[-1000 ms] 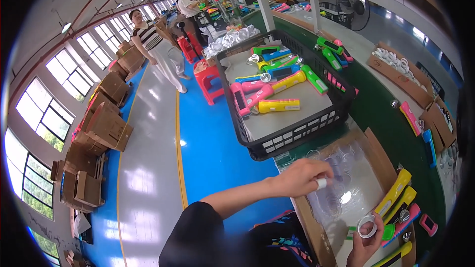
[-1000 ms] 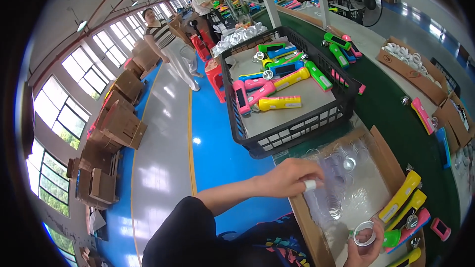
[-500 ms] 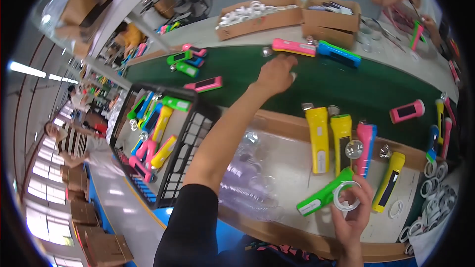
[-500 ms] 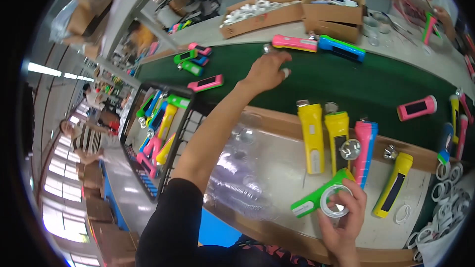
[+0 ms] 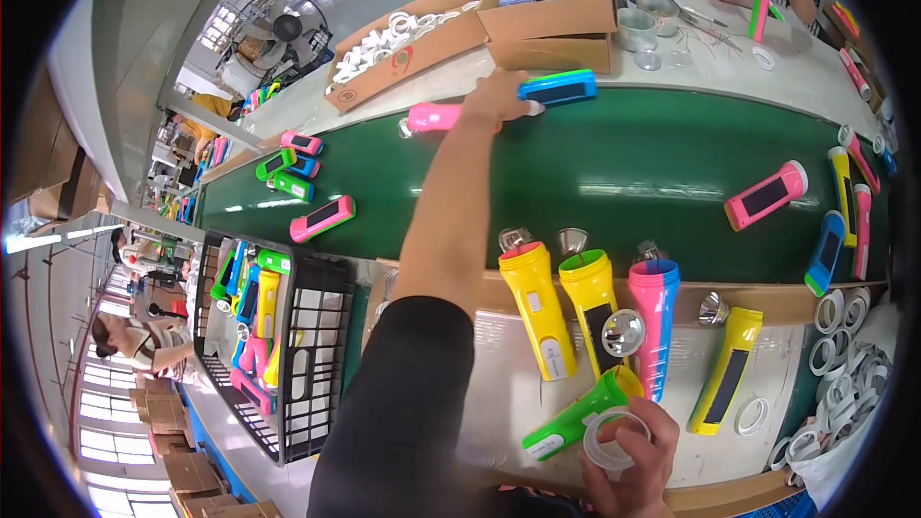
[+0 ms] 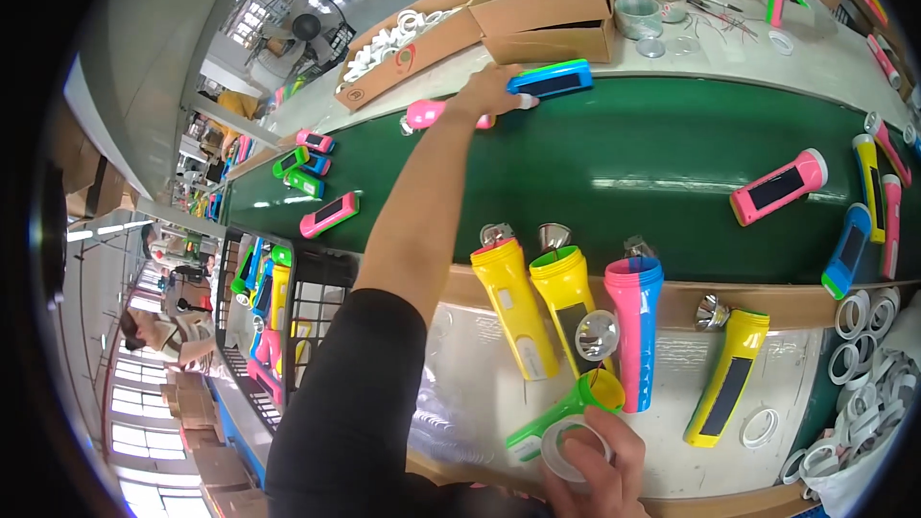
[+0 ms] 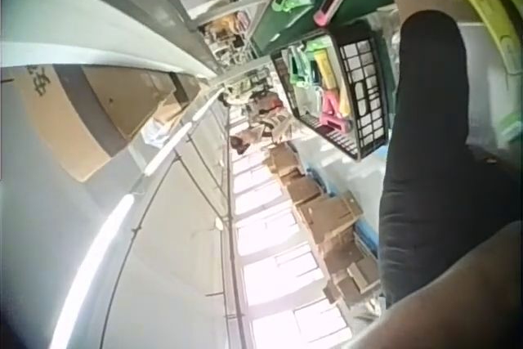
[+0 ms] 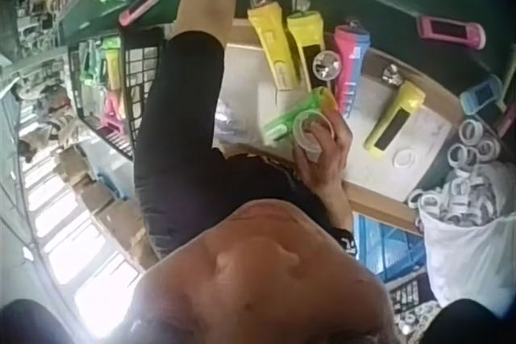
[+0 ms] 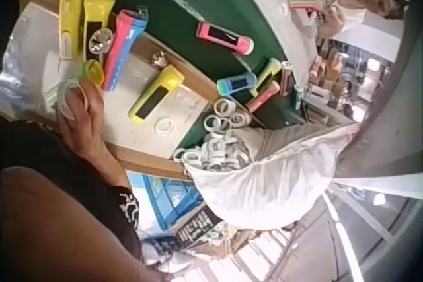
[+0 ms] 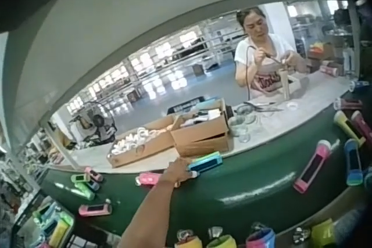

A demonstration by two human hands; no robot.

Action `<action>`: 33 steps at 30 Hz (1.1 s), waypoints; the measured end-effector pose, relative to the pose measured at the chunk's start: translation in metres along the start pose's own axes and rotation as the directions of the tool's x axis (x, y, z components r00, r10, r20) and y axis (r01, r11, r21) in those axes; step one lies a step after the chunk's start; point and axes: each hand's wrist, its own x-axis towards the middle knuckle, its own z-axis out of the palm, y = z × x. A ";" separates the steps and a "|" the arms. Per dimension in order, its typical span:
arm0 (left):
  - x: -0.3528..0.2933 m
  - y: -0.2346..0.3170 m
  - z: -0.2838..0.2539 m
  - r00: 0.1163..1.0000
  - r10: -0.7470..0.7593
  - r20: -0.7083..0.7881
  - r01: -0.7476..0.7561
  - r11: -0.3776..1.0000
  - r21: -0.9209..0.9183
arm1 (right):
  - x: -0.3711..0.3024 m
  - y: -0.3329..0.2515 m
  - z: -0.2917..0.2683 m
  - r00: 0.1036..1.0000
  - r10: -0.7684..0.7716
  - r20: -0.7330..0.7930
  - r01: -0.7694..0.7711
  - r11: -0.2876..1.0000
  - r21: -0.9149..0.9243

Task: Assembling plastic flashlights by attaching heads to bodies at an industrial workbench.

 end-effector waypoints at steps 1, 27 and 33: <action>-0.003 -0.007 0.001 0.998 0.018 0.066 -0.016 0.999 -0.034 | 0.002 0.001 -0.001 1.000 -0.007 -0.005 0.007 1.000 -0.014; -0.420 0.109 -0.058 0.969 -0.146 -0.199 -0.221 -0.150 -0.964 | -0.023 -0.012 0.069 0.970 0.106 0.221 -0.211 0.820 0.533; -0.439 0.123 -0.030 0.881 0.159 -0.445 -0.461 0.077 -0.884 | -0.030 -0.014 0.064 0.924 0.194 0.330 -0.371 0.670 0.643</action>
